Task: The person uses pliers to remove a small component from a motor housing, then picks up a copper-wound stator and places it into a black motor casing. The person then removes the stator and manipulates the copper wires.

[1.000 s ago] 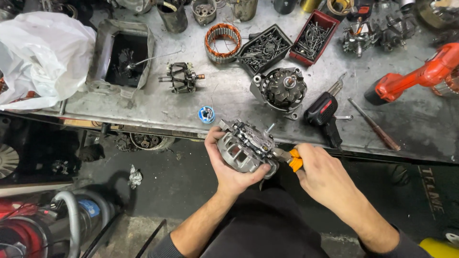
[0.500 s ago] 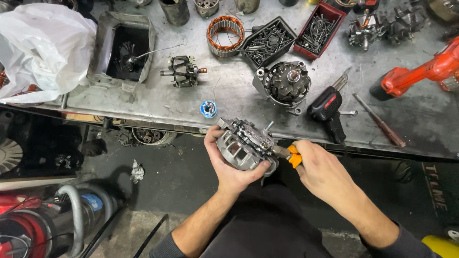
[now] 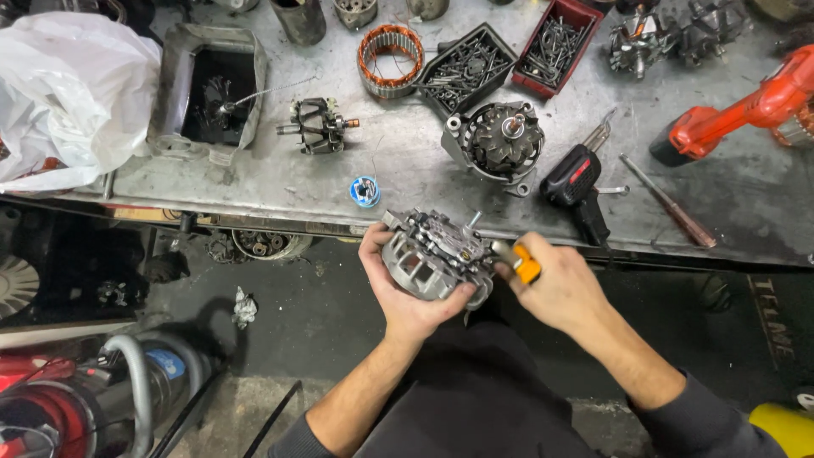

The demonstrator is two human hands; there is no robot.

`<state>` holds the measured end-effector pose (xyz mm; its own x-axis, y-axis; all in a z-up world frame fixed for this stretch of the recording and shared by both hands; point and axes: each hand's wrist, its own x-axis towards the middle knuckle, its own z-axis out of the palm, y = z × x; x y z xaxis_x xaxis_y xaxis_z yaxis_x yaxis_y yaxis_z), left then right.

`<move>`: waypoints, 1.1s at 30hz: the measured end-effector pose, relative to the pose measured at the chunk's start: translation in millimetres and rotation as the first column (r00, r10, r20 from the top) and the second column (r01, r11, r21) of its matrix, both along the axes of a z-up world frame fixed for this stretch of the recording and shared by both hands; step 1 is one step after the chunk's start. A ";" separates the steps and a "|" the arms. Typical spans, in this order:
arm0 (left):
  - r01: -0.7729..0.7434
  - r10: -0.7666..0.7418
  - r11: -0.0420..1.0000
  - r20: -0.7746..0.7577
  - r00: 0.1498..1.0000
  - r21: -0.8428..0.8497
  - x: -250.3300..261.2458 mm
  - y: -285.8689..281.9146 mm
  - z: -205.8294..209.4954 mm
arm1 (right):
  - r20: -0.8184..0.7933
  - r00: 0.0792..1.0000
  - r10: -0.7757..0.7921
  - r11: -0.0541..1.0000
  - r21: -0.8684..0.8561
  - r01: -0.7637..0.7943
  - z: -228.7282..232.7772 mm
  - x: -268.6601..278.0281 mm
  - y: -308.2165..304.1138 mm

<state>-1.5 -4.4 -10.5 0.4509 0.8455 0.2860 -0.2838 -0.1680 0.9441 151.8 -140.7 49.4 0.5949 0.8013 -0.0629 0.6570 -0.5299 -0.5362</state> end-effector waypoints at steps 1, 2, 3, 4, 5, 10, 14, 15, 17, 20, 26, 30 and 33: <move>-0.018 0.018 0.999 0.005 1.000 0.026 -1.0 -0.2 -5.4 | -0.018 0.999 -0.043 0.999 0.025 0.043 2.9 -0.6 -0.6; -0.019 0.019 0.999 0.008 1.000 0.028 -1.2 0.0 -1.7 | -0.015 0.999 -0.042 0.999 0.028 0.042 -9.6 1.4 -4.8; 0.021 -0.018 0.996 0.033 0.999 -0.089 -1.3 0.2 2.1 | -0.211 0.974 -0.083 0.989 0.104 0.107 -21.9 3.5 -9.1; 0.063 -0.052 0.977 0.062 0.997 -0.204 -1.4 -0.2 6.1 | -0.403 0.909 -0.105 0.969 0.166 0.185 -34.3 5.6 -13.9; 0.063 -0.052 0.977 0.064 0.997 -0.202 -0.3 -1.1 4.9 | -0.401 0.910 -0.104 0.968 0.168 0.184 -38.5 5.2 -13.2; 0.033 -0.034 0.997 -0.017 0.999 -0.074 -0.3 -5.6 12.9 | -0.948 0.299 -0.107 0.827 0.082 0.556 -35.1 -12.0 -3.4; 0.075 -0.078 0.974 0.007 0.997 0.214 -0.4 -0.9 11.7 | -0.964 0.259 -0.061 0.785 0.114 0.609 -47.7 -18.7 -3.2; 0.132 -0.146 0.987 0.167 0.975 0.092 1.3 -1.9 10.8 | -0.963 0.269 -0.033 0.778 0.144 0.612 -54.1 -17.9 -2.8; 0.215 -0.194 0.976 0.324 0.926 -0.031 0.1 -5.0 6.9 | -0.962 0.271 -0.014 0.766 0.164 0.622 -63.4 -21.7 -7.7; 0.048 -0.042 0.998 0.111 0.993 -0.052 0.7 -0.1 4.4 | -0.964 0.260 0.046 0.781 0.197 0.592 -64.2 -25.4 -4.3; 0.261 -0.252 0.924 0.068 0.965 -0.281 0.6 10.8 34.1 | -0.959 0.267 0.099 0.774 0.243 0.584 -81.4 -29.9 -2.6; 0.503 -0.330 0.583 0.379 0.864 -0.639 0.8 14.5 24.5 | -0.820 0.544 0.178 0.787 0.451 0.422 -72.7 -19.3 -0.7; 0.539 -0.253 0.523 0.483 0.838 -0.660 -3.9 10.2 -20.2 | -0.725 0.669 0.164 0.825 0.472 0.310 -60.6 -10.6 -4.5</move>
